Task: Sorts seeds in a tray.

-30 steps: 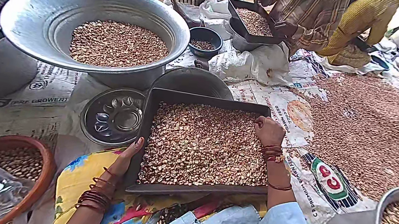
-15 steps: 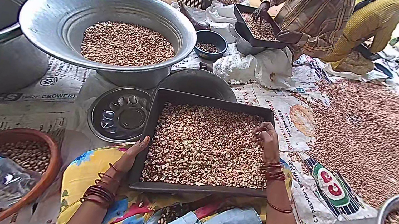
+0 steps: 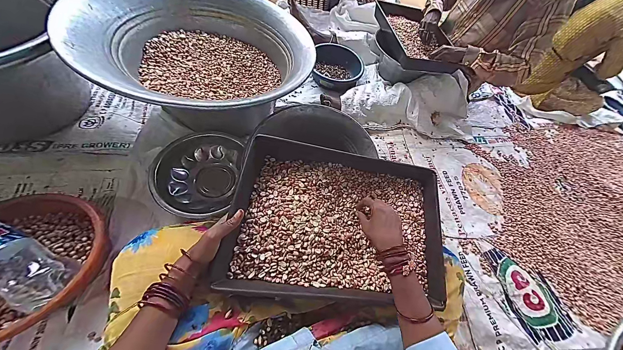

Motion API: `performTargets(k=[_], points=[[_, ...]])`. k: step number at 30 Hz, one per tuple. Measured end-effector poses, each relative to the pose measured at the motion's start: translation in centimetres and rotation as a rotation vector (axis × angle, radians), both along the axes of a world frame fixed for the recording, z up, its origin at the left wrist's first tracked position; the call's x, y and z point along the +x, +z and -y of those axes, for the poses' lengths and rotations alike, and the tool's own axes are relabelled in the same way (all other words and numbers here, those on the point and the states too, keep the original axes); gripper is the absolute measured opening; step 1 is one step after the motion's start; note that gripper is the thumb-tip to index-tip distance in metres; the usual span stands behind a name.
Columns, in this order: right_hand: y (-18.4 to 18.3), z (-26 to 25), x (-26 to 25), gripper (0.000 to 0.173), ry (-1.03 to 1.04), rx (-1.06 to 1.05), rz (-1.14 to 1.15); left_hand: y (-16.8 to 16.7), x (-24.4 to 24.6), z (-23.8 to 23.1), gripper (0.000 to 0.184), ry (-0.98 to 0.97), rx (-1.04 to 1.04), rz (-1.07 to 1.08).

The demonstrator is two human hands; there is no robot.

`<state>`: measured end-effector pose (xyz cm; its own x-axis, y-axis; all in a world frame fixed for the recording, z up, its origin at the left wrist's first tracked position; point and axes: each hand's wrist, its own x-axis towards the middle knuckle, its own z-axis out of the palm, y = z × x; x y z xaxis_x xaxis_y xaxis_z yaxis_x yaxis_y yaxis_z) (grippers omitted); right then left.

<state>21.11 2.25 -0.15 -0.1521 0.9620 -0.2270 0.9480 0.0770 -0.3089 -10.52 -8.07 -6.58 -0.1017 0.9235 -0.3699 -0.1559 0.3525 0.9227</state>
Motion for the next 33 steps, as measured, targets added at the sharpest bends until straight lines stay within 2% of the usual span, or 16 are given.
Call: performTargets(k=[8, 14, 16, 19, 20, 21, 22, 25, 27, 30, 32, 33], points=[[2.6, 3.0, 0.0, 0.03, -0.029, 0.045, -0.042, 0.4, 0.0, 0.0, 0.05, -0.003, -0.01, -0.003], [2.6, 1.9, 0.6, 0.029, -0.055, 0.005, -0.016, -0.3, -0.2, -0.2, 0.05, -0.015, 0.006, -0.004], [3.9, 3.0, 0.5, 0.026, 0.083, -0.041, -0.141, -0.4, -0.3, -0.3, 0.051, -0.019, 0.015, 0.001], [5.8, 5.8, 1.2, 0.023, 0.532, -0.289, -0.661, -0.3, -0.3, -0.1, 0.052, -0.018, 0.015, 0.008], [6.6, 6.5, 1.5, 0.026, 0.613, -0.366, -0.734, -0.3, -0.3, -0.2, 0.051, -0.018, 0.015, 0.012], [7.4, 6.9, 2.1, 0.029, 0.595, -0.388, -0.703, -0.3, -0.3, -0.2, 0.05, -0.019, 0.018, 0.015], [8.2, 7.0, 3.0, 0.031, 0.481, -0.359, -0.583, -0.3, -0.2, -0.2, 0.049, -0.018, 0.017, 0.011], [8.1, 5.9, 5.4, 0.036, -0.091, -0.237, 0.011, -0.3, -0.2, -0.2, 0.048, -0.008, -0.001, -0.001], [6.3, 4.7, 6.7, 0.04, -0.332, -0.319, 0.263, 0.0, 0.0, -0.2, 0.047, 0.003, -0.022, -0.009], [3.6, 4.7, 6.0, 0.052, -0.293, -0.435, 0.252, -0.3, -0.2, -0.2, 0.049, -0.002, -0.014, 0.011], [2.8, 5.0, 4.0, 0.057, -0.127, -0.427, 0.094, -0.5, -0.4, -0.2, 0.05, -0.012, -0.003, 0.01], [2.4, 5.1, 3.4, 0.055, -0.038, -0.378, -0.059, -0.5, -0.3, -0.2, 0.051, -0.009, -0.001, 0.007]])
